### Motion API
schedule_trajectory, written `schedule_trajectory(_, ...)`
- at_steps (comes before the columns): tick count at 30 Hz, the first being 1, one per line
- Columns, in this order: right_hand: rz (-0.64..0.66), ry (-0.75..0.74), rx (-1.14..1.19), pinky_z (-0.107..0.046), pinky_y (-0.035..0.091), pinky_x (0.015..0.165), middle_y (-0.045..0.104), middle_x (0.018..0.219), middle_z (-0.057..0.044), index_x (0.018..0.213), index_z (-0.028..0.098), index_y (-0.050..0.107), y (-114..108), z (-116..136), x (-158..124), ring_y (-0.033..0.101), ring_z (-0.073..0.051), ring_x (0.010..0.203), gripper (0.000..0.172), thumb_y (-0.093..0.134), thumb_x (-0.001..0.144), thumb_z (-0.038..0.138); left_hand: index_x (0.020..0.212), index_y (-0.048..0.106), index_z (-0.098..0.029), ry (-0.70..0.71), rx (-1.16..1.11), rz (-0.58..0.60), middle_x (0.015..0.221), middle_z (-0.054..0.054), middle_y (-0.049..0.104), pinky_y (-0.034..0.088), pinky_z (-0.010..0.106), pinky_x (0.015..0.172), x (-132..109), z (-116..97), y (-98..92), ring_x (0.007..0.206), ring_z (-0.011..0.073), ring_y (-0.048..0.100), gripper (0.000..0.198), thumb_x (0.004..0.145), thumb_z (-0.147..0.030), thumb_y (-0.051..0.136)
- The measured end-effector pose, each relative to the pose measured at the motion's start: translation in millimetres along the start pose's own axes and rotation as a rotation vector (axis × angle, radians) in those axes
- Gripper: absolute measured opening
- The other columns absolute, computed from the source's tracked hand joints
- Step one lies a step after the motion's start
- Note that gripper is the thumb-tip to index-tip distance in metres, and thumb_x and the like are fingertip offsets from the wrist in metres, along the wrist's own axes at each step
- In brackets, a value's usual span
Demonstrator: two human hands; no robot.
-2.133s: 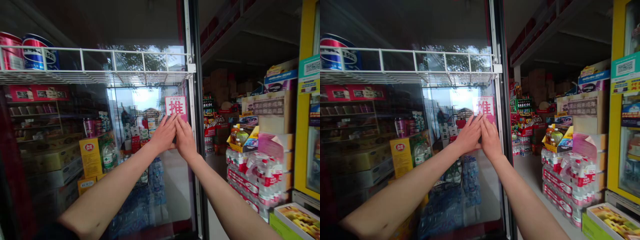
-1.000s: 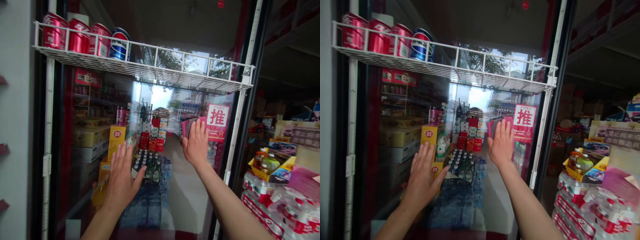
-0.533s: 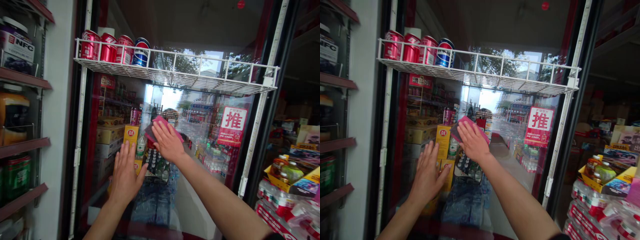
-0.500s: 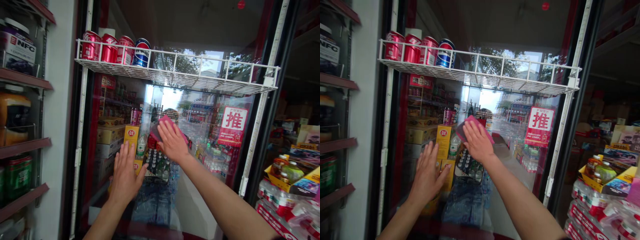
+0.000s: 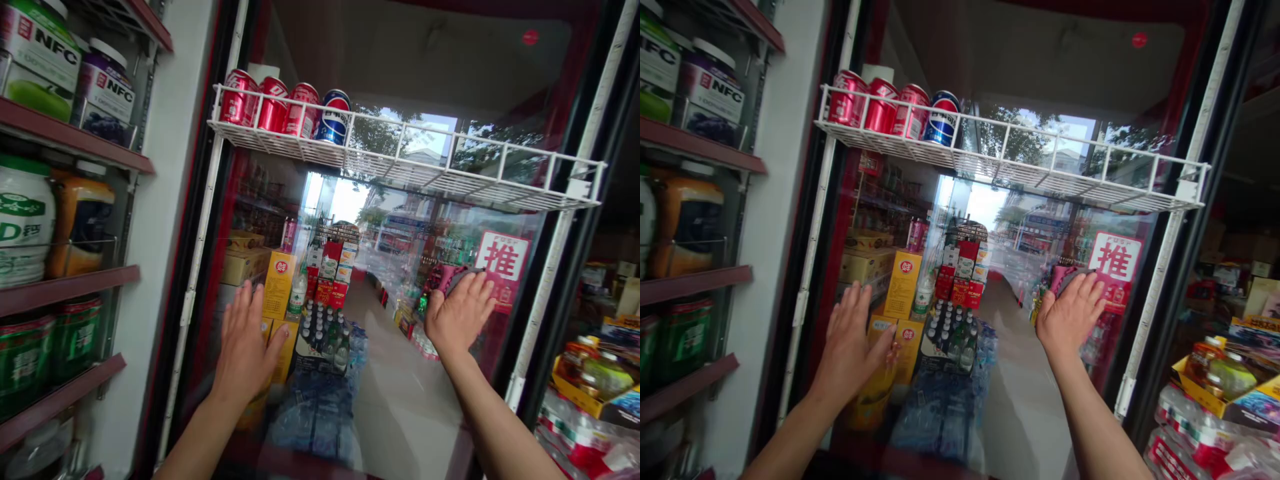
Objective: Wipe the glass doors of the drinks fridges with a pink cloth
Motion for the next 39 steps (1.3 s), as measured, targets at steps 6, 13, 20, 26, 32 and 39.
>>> schedule_trajectory(6, 0.066, -0.202, 0.062, -0.078, 0.027, 0.13, 0.031, 0.181, -0.025, 0.177, 0.009, 0.023, 6.1, 105.7, 11.5, 0.025, -0.047, 0.169, 0.079, 0.05, 0.108, 0.037, 0.178, 0.012, -0.02, 0.006, -0.011, -0.006, 0.183, 0.025, 0.025, 0.032, 0.071, 0.133, 1.3, 4.1, -2.0, 0.171, 0.0405, 0.025, 0.091, 0.105, -0.045, 0.059)
schedule_trajectory(13, 0.104, -0.435, 0.22, -0.076, 0.018, 0.134, 0.034, 0.181, -0.018, 0.175, 0.015, 0.034, 9.4, 228.4, 20.8, 0.023, -0.043, 0.17, 0.068, 0.046, 0.11, 0.032, 0.178, 0.01, -0.021, -0.022, -0.004, 0.012, 0.184, 0.023, 0.023, 0.031, 0.071, 0.134, -2.9, 19.3, -11.7, 0.172, 0.0389, 0.022, 0.09, 0.105, -0.043, 0.058)
schedule_trajectory(20, 0.201, -0.622, 0.397, -0.07, 0.009, 0.139, 0.025, 0.185, -0.017, 0.174, 0.009, 0.034, 13.7, 348.9, 21.7, 0.014, -0.04, 0.173, 0.071, 0.05, 0.11, 0.037, 0.177, 0.013, -0.02, -0.049, 0.046, 0.037, 0.185, 0.023, 0.021, 0.03, 0.07, 0.135, -9.2, 29.3, -28.0, 0.173, 0.0381, 0.021, 0.091, 0.104, -0.044, 0.061)
schedule_trajectory(26, 0.282, -0.774, 0.539, -0.068, 0.007, 0.14, 0.025, 0.185, -0.016, 0.173, 0.008, 0.036, 15.1, 425.9, -2.7, 0.012, -0.037, 0.174, 0.066, 0.044, 0.11, 0.029, 0.177, 0.013, -0.018, -0.106, 0.084, 0.094, 0.185, 0.023, 0.018, 0.027, 0.07, 0.136, -19.0, 41.3, -38.9, 0.174, 0.0377, 0.017, 0.09, 0.103, -0.042, 0.06)
schedule_trajectory(32, 0.431, -0.961, 0.651, -0.067, 0.008, 0.142, 0.027, 0.184, -0.016, 0.17, 0.007, 0.041, 25.1, 453.9, -80.3, 0.015, -0.035, 0.174, 0.068, 0.047, 0.103, 0.014, 0.177, 0.012, -0.02, -0.167, 0.092, 0.117, 0.186, 0.021, 0.017, 0.026, 0.07, 0.136, -30.5, 51.5, -45.3, 0.174, 0.0376, 0.017, 0.096, 0.099, -0.036, 0.065)
schedule_trajectory(39, 0.656, -1.251, 0.708, -0.062, 0.011, 0.143, 0.034, 0.182, -0.005, 0.169, 0.021, 0.047, 27.2, 436.5, -181.9, 0.013, -0.029, 0.175, 0.082, 0.053, 0.089, 0.005, 0.176, 0.014, -0.013, -0.284, 0.127, 0.269, 0.186, 0.021, 0.017, 0.023, 0.066, 0.139, -50.8, 57.5, -34.0, 0.174, 0.0382, 0.016, 0.094, 0.097, -0.031, 0.063)
Point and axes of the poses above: each hand's wrist, its own x-axis towards the middle knuckle, its own y-axis out of the palm, z = x × y, the point moved 7 cm from there along x, towards the middle knuckle
